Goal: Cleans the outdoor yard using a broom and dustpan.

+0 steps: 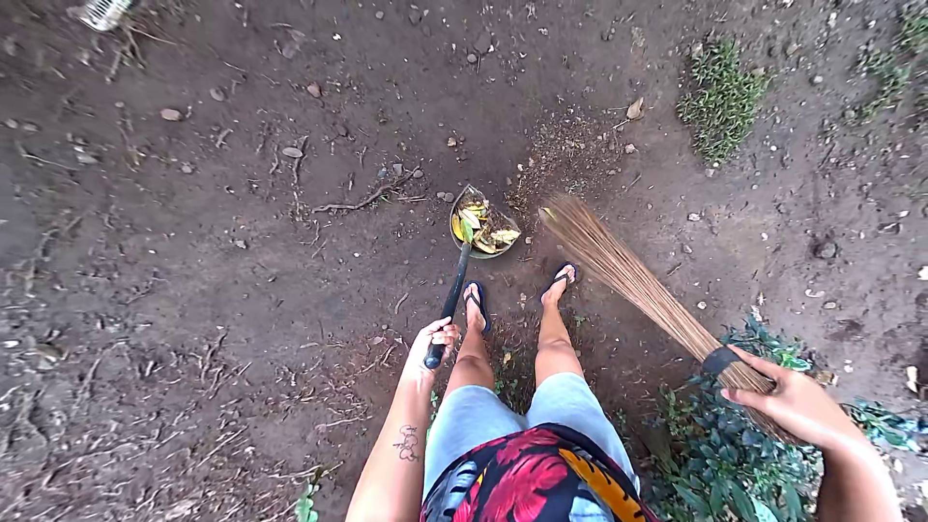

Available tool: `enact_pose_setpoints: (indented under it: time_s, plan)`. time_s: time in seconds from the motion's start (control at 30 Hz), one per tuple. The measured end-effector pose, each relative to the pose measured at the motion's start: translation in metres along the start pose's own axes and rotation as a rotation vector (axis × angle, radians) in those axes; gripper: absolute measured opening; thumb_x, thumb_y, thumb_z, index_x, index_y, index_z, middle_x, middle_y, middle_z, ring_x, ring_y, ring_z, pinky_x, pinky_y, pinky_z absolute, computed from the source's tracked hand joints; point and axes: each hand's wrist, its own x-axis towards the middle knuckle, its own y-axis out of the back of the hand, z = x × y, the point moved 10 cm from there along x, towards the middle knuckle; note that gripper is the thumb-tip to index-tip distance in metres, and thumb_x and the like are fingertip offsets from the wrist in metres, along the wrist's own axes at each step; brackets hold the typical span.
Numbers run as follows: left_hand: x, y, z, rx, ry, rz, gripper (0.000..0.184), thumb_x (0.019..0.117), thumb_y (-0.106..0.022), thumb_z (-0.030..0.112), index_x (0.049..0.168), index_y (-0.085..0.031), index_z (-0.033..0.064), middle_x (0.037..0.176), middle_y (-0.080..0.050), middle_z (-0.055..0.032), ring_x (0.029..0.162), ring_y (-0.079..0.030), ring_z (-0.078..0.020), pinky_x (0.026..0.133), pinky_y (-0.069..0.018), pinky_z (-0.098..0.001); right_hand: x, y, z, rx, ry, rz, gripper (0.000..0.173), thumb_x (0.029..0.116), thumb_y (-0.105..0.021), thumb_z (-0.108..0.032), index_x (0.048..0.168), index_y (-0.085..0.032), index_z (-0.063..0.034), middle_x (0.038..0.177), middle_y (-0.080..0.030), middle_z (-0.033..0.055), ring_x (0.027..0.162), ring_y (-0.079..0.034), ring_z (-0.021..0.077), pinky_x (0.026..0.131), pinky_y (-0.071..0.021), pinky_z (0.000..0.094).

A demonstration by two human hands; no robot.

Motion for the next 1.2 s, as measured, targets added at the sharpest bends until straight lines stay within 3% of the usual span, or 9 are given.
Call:
enact_pose_setpoints:
  time_s: [0.17, 0.27, 0.37, 0.47, 0.6, 0.73, 0.83, 1.07, 1.2]
  plan:
    - [0.028, 0.0, -0.023, -0.017, 0.049, 0.032, 0.027, 0.1068, -0.033, 0.016, 0.091, -0.052, 0.0047, 0.06, -0.053, 0.0001, 0.039, -0.049, -0.0013, 0.036, -0.0405, -0.0103, 0.021, -0.03, -0.01, 0.05, -0.119, 0.111, 0.081, 0.0822, -0.086, -0.03, 0.154, -0.05, -0.0196, 0.13, -0.065, 0.0254, 0.12, -0.061, 0.0461, 0.1, -0.0433, 0.0708]
    - [0.045, -0.007, -0.033, -0.014, 0.045, 0.079, 0.026, 0.106, -0.034, 0.015, 0.089, -0.051, 0.0053, 0.056, -0.05, 0.0002, 0.038, -0.049, -0.0026, 0.036, -0.0404, -0.0112, 0.045, -0.071, -0.036, 0.08, -0.167, 0.137, 0.083, 0.0853, -0.083, -0.031, 0.157, -0.043, -0.016, 0.135, -0.062, 0.0259, 0.123, -0.06, 0.0459, 0.104, -0.0438, 0.0676]
    - [0.065, -0.02, -0.039, 0.003, 0.04, 0.089, 0.022, 0.1056, -0.036, 0.014, 0.09, -0.049, 0.0061, 0.056, -0.047, 0.0004, 0.039, -0.048, -0.0027, 0.036, -0.0399, -0.0119, 0.07, -0.128, -0.068, -0.062, -0.218, 0.09, 0.086, 0.0895, -0.075, -0.032, 0.162, -0.033, -0.0141, 0.141, -0.059, 0.0219, 0.123, -0.062, 0.0398, 0.102, -0.05, 0.0587]
    - [0.081, -0.04, -0.037, 0.033, -0.021, 0.112, 0.013, 0.1039, -0.038, 0.01, 0.095, -0.047, 0.0058, 0.056, -0.046, -0.0004, 0.038, -0.046, -0.0036, 0.036, -0.04, -0.013, 0.083, -0.166, -0.086, -0.203, -0.173, -0.033, 0.084, 0.0896, -0.073, -0.029, 0.162, -0.032, -0.0151, 0.143, -0.058, 0.018, 0.124, -0.062, 0.0346, 0.101, -0.0519, 0.0528]
    - [0.092, -0.06, -0.031, 0.018, -0.09, 0.147, 0.014, 0.1034, -0.04, 0.012, 0.092, -0.047, 0.0073, 0.056, -0.045, -0.001, 0.038, -0.045, -0.0054, 0.037, -0.04, -0.0142, 0.049, -0.15, -0.068, -0.248, -0.063, -0.116, 0.084, 0.0855, -0.078, -0.029, 0.16, -0.039, -0.0195, 0.14, -0.061, 0.0179, 0.124, -0.062, 0.0369, 0.103, -0.0497, 0.057]
    - [0.096, -0.064, -0.029, 0.009, -0.095, 0.166, 0.013, 0.103, -0.041, 0.011, 0.093, -0.047, 0.0071, 0.057, -0.046, -0.0012, 0.039, -0.046, -0.0058, 0.037, -0.0398, -0.0143, -0.007, -0.093, -0.045, -0.218, -0.036, -0.057, 0.085, 0.0816, -0.084, -0.026, 0.157, -0.045, -0.0198, 0.135, -0.064, 0.0187, 0.119, -0.064, 0.0397, 0.099, -0.0503, 0.0617]
    - [0.098, -0.061, -0.034, -0.012, -0.069, 0.167, 0.014, 0.1037, -0.039, 0.013, 0.093, -0.046, 0.0079, 0.056, -0.045, -0.0006, 0.038, -0.045, -0.0049, 0.036, -0.0393, -0.0139, -0.015, -0.074, -0.044, -0.214, -0.06, -0.004, 0.084, 0.0822, -0.084, -0.024, 0.157, -0.045, -0.0198, 0.133, -0.065, 0.0191, 0.116, -0.065, 0.0398, 0.097, -0.0507, 0.0625]
    - [0.098, -0.056, -0.03, -0.006, -0.057, 0.165, 0.015, 0.1037, -0.04, 0.013, 0.092, -0.047, 0.0076, 0.057, -0.045, -0.0007, 0.038, -0.045, -0.0051, 0.036, -0.0396, -0.0137, 0.056, -0.147, -0.085, -0.272, -0.131, -0.044, 0.084, 0.0873, -0.075, -0.025, 0.161, -0.035, -0.0178, 0.141, -0.059, 0.0185, 0.12, -0.064, 0.0364, 0.098, -0.0531, 0.0553]
    - [0.094, -0.046, -0.024, 0.032, -0.033, 0.147, 0.012, 0.104, -0.041, 0.012, 0.096, -0.048, 0.0062, 0.058, -0.047, -0.0014, 0.04, -0.047, -0.005, 0.037, -0.0413, -0.0142, 0.038, -0.17, -0.095, -0.314, -0.09, -0.142, 0.085, 0.0876, -0.073, -0.026, 0.162, -0.034, -0.0196, 0.143, -0.058, 0.0161, 0.122, -0.063, 0.0336, 0.099, -0.053, 0.0527]
